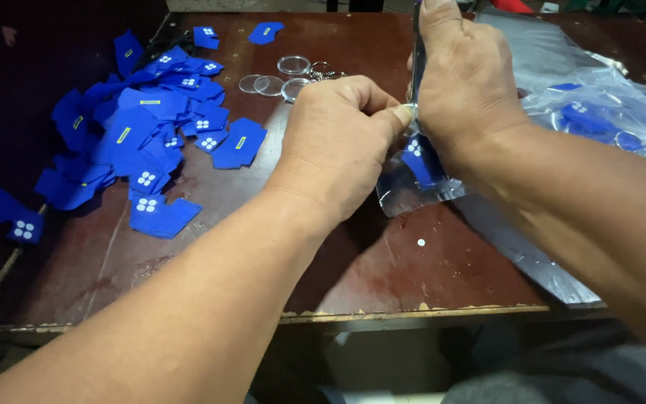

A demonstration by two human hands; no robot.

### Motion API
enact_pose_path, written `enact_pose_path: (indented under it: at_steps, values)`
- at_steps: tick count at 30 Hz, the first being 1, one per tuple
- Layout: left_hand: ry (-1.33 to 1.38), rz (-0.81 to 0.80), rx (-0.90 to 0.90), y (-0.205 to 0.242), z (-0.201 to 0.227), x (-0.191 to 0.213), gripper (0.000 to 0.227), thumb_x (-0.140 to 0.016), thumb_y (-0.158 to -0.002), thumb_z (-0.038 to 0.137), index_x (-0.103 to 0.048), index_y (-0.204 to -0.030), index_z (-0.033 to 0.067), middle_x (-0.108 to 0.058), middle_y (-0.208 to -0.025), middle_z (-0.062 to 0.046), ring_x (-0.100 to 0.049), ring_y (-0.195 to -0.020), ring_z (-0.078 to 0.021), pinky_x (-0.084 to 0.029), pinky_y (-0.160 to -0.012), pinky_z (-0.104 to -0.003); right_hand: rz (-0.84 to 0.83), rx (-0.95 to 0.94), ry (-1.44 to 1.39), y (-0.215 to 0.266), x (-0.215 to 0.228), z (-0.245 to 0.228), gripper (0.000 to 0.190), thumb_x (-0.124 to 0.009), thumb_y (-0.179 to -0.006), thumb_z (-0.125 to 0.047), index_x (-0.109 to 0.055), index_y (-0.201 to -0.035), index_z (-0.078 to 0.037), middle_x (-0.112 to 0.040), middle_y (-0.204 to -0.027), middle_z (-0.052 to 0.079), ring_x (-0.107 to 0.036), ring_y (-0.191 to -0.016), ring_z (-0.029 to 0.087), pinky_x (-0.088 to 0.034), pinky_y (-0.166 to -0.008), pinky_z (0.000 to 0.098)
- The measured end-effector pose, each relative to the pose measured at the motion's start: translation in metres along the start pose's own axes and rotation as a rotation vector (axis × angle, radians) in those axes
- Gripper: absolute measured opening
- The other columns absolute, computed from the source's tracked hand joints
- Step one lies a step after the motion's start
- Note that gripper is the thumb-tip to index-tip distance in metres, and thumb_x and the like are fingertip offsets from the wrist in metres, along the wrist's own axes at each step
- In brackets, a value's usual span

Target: The person places blue fabric keychains and metal rings into small plastic bags by hand and staples the bags closed using a stapler.

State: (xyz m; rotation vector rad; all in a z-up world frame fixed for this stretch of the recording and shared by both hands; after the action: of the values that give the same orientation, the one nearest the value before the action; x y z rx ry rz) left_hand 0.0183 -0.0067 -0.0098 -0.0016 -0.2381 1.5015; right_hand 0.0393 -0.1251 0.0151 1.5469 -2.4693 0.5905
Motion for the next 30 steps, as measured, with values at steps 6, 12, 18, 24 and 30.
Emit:
enact_pose_path:
  at_steps: [6,12,18,24,30]
  values:
    - [-0.15,0.079,-0.004,-0.001,0.0,0.007,0.022,-0.079,-0.085,0.02,-0.067,-0.067,0.014,-0.069,-0.065,0.002,-0.059,-0.06,-0.0091,-0.053,-0.06,-0.028,-0.062,-0.239,-0.167,0.0,-0.006,-0.013,0.043,-0.046,-0.098,-0.052,-0.06,-0.077,-0.016,-0.06,-0.066,0.001,-0.053,-0.053,0.015,-0.042,-0.049,0.0329]
    - [-0.19,0.129,-0.029,0.004,-0.001,0.009,0.015,-0.066,-0.081,0.02,-0.064,-0.066,0.0164,-0.064,-0.067,0.008,-0.055,-0.066,-0.0081,-0.049,-0.065,-0.028,-0.158,0.029,0.605,-0.035,0.022,0.029,0.05,-0.069,-0.099,-0.062,-0.065,-0.073,-0.019,-0.061,-0.067,0.0,-0.053,-0.065,0.017,-0.04,-0.063,0.0408]
    - [-0.117,0.185,-0.18,-0.003,-0.015,0.014,0.009,-0.068,-0.082,0.023,-0.073,-0.076,0.0185,-0.071,-0.074,0.008,-0.061,-0.072,-0.006,-0.052,-0.07,-0.025,-0.062,0.825,0.424,-0.001,0.054,0.021,0.025,-0.061,-0.114,-0.023,-0.076,-0.111,-0.003,-0.072,-0.103,0.012,-0.064,-0.094,0.026,-0.046,-0.076,0.0429]
    - [0.191,0.034,-0.259,0.002,-0.016,0.01,0.014,-0.069,-0.091,0.01,-0.066,-0.077,0.0118,-0.064,-0.07,0.003,-0.055,-0.065,-0.0054,-0.05,-0.062,-0.022,-0.151,0.666,0.367,0.035,0.059,0.041,0.01,-0.069,-0.1,-0.013,-0.062,-0.093,-0.011,-0.063,-0.082,-0.001,-0.054,-0.074,0.014,-0.043,-0.071,0.0323]
    - [0.112,0.171,0.11,0.019,0.014,0.013,0.023,-0.064,-0.088,0.039,-0.067,-0.096,0.0173,-0.076,-0.083,0.0,-0.067,-0.065,-0.0078,-0.048,-0.046,-0.025,0.044,0.555,0.126,0.014,0.076,0.056,0.009,-0.067,-0.109,-0.001,-0.066,-0.109,-0.01,-0.065,-0.097,0.0,-0.058,-0.086,0.01,-0.05,-0.076,0.0261]
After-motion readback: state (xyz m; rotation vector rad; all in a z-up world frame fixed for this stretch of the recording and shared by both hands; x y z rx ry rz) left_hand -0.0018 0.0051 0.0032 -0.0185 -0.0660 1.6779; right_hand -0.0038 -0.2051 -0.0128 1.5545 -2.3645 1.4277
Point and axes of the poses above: each hand's wrist, its own y-axis away from the middle knuckle, its own x-axis out of the back of the hand, z = x × y, the point moved 2 cm from there along -y, towards the middle knuckle
